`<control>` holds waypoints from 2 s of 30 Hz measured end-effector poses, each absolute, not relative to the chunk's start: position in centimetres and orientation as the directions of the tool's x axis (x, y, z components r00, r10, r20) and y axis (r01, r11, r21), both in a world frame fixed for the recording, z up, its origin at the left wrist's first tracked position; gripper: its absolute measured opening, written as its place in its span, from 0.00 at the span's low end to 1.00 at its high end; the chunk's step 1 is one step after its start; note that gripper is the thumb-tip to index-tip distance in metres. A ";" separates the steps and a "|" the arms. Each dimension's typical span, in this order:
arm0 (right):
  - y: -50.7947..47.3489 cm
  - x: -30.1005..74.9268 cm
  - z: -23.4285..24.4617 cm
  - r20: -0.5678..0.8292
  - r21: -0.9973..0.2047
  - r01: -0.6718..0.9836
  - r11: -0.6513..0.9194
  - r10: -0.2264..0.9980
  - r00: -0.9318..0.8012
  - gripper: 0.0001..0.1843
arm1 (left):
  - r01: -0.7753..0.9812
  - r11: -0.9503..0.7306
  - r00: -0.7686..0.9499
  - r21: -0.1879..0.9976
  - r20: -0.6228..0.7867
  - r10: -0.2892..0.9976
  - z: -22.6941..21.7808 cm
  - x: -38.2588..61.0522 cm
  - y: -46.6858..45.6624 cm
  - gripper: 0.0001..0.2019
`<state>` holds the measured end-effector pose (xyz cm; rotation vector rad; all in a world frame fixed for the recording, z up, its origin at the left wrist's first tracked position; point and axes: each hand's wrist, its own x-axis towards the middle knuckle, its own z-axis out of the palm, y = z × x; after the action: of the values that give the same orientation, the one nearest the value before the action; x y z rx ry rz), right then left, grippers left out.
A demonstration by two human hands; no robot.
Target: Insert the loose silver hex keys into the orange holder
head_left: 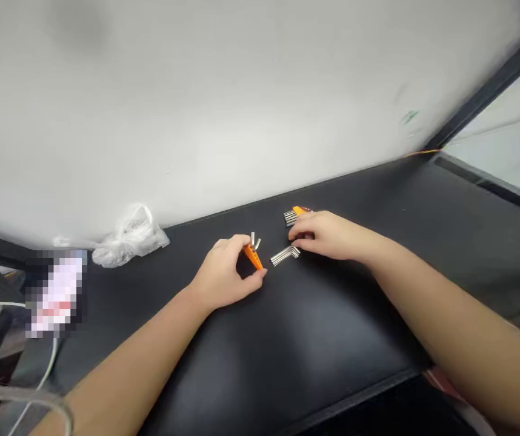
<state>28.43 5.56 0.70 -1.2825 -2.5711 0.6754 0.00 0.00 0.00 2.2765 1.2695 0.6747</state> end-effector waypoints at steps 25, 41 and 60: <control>2.6 25.7 1.9 0.395 -0.663 0.347 0.664 0.704 -0.591 0.04 | 0.684 -0.464 0.445 0.563 0.181 0.877 -0.5 0.1 0.3 0.21; 2.2 25.4 1.4 0.493 -0.383 0.410 0.828 0.558 -0.667 0.12 | 0.680 -0.514 0.485 0.522 0.205 0.850 -0.2 0.0 0.5 0.21; 1.9 23.1 0.6 0.321 -0.694 0.401 0.598 0.755 -0.572 0.07 | 0.510 -0.435 0.465 0.742 0.188 0.865 -0.1 0.5 0.1 0.34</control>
<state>23.09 1.90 0.61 -0.9108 -2.2168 0.7574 0.45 0.08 -0.08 2.1057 1.1386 0.7550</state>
